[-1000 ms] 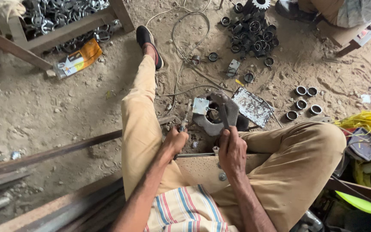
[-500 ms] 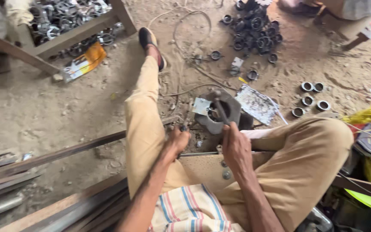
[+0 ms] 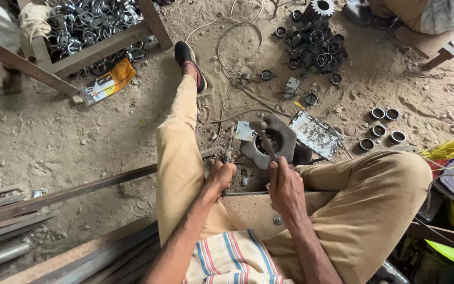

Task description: The person sits on the ground in a workshop and uses a hammer to strike a metal ring held in a vise. They then use a welding torch to heat the metal ring, creating bright sparks, and continue to hammer and adjust the piece throughout the process.

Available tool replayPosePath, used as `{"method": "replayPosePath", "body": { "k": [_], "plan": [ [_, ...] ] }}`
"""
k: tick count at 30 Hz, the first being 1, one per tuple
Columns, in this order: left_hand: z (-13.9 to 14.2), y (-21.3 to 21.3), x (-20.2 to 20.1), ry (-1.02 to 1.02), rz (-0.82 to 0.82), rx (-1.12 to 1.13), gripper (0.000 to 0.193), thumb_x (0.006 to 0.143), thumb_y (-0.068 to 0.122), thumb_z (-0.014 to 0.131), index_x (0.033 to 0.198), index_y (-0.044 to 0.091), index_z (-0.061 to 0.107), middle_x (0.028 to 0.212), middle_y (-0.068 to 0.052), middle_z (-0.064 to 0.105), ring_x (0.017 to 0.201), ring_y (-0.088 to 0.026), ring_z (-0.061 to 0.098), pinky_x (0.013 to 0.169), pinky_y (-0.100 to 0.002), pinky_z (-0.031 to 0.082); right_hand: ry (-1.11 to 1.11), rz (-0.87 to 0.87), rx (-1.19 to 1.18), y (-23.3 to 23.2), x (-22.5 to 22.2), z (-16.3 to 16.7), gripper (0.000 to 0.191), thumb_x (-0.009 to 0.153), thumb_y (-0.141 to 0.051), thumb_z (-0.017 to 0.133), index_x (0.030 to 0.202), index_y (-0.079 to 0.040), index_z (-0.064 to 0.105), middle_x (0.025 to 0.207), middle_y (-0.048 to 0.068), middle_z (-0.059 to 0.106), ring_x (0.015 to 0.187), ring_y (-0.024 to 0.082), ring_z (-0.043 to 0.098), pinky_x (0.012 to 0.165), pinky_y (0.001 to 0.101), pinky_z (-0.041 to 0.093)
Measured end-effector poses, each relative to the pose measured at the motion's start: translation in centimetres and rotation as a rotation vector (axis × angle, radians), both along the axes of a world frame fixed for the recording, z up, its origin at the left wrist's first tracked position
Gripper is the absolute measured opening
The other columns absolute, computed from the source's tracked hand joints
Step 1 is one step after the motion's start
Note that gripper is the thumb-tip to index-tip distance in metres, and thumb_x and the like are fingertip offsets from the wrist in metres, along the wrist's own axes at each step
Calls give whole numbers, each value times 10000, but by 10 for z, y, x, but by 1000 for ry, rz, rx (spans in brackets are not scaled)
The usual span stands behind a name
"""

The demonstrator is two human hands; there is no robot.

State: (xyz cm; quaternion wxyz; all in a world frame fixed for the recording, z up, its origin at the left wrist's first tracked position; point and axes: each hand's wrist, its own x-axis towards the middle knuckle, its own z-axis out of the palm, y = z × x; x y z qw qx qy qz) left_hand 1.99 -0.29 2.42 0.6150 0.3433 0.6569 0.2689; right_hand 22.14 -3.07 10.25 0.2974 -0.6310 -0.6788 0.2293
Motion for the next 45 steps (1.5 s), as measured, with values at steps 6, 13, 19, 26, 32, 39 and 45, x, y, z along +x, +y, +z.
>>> {"method": "replayPosePath", "body": {
  "k": [6, 13, 19, 26, 32, 39, 45],
  "plan": [
    [6, -2, 2, 0, -35, 46, 91, 779, 102, 483, 715, 160, 452, 581, 30, 394, 487, -149, 404, 434, -337, 387, -47, 43, 60, -4, -3, -7, 232, 1074, -228, 487, 937, -41, 499, 632, 190, 553, 549, 397, 554, 504, 521, 406],
    [-5, -4, 1, 118, -48, 71, 76, 767, 128, 519, 725, 157, 463, 609, 24, 423, 536, -150, 438, 480, -350, 384, -45, 28, 67, -3, -2, -6, 222, 1073, -210, 494, 927, -42, 498, 664, 200, 571, 577, 416, 559, 536, 534, 418],
    [1, -1, -1, 43, -31, 39, 104, 759, 116, 514, 694, 144, 439, 592, 19, 396, 509, -153, 377, 474, -357, 333, -60, 26, 97, -5, -2, -4, 227, 1067, -215, 510, 921, -42, 501, 663, 203, 588, 590, 438, 570, 538, 549, 411],
    [12, -2, 0, 36, -42, -18, 128, 772, 90, 503, 692, 145, 421, 594, 25, 355, 499, -154, 348, 458, -356, 312, -19, 25, -3, -5, -3, -2, 241, 1067, -238, 502, 929, -41, 519, 647, 196, 607, 582, 428, 599, 530, 543, 428],
    [8, -2, 0, 24, -57, -2, 114, 784, 111, 499, 713, 173, 435, 607, 34, 378, 517, -153, 361, 480, -348, 342, -11, -16, -151, -5, -2, -1, 270, 1078, -262, 483, 932, -37, 512, 658, 218, 593, 570, 420, 605, 521, 541, 438],
    [10, -2, 1, 19, -44, -1, 97, 780, 105, 500, 709, 152, 454, 603, 32, 402, 526, -140, 400, 496, -351, 356, -46, 28, 73, -8, -3, -3, 257, 1078, -253, 490, 935, -43, 531, 628, 215, 580, 572, 443, 588, 512, 554, 408],
    [4, -3, 0, 33, -82, -1, 148, 796, 136, 500, 694, 182, 404, 597, 35, 361, 516, -156, 362, 491, -354, 355, 114, -69, -186, -3, -4, 3, 255, 1060, -259, 476, 937, -48, 551, 560, 197, 587, 474, 399, 598, 446, 517, 416]
  ]
}}
